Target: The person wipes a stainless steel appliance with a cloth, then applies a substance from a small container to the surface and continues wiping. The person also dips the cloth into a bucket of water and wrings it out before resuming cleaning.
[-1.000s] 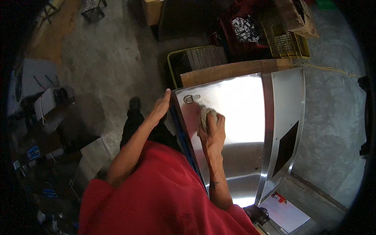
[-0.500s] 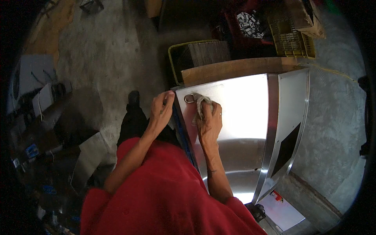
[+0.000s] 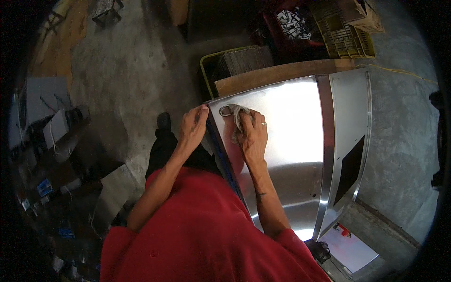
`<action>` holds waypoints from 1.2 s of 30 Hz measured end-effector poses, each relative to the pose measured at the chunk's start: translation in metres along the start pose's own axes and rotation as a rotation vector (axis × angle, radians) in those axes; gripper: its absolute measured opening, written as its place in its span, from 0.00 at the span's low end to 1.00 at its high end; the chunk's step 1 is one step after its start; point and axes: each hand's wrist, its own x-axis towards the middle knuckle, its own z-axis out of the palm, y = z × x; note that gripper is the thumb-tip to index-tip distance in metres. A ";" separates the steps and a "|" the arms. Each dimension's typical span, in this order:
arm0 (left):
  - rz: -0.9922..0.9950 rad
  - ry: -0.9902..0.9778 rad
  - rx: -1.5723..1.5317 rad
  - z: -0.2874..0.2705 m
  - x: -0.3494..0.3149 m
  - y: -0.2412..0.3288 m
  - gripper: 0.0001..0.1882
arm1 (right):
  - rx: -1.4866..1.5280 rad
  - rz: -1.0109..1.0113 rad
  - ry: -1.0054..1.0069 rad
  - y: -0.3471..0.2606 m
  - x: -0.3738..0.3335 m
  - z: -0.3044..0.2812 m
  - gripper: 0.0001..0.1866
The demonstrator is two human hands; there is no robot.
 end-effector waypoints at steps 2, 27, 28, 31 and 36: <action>0.043 -0.012 -0.007 0.000 0.006 -0.004 0.33 | 0.023 -0.015 0.009 -0.001 0.007 -0.001 0.21; 0.729 0.017 0.420 0.033 0.046 0.032 0.19 | 0.244 0.360 -0.114 -0.026 -0.061 0.019 0.34; 0.738 0.019 0.415 0.041 0.048 0.026 0.18 | 0.204 0.372 -0.131 -0.023 -0.063 0.017 0.34; 0.717 0.059 0.407 0.052 0.059 0.016 0.12 | 0.214 0.293 -0.084 -0.017 -0.064 0.024 0.33; 0.659 0.001 0.345 0.066 0.064 0.008 0.07 | 0.266 0.229 -0.005 -0.027 -0.061 0.026 0.25</action>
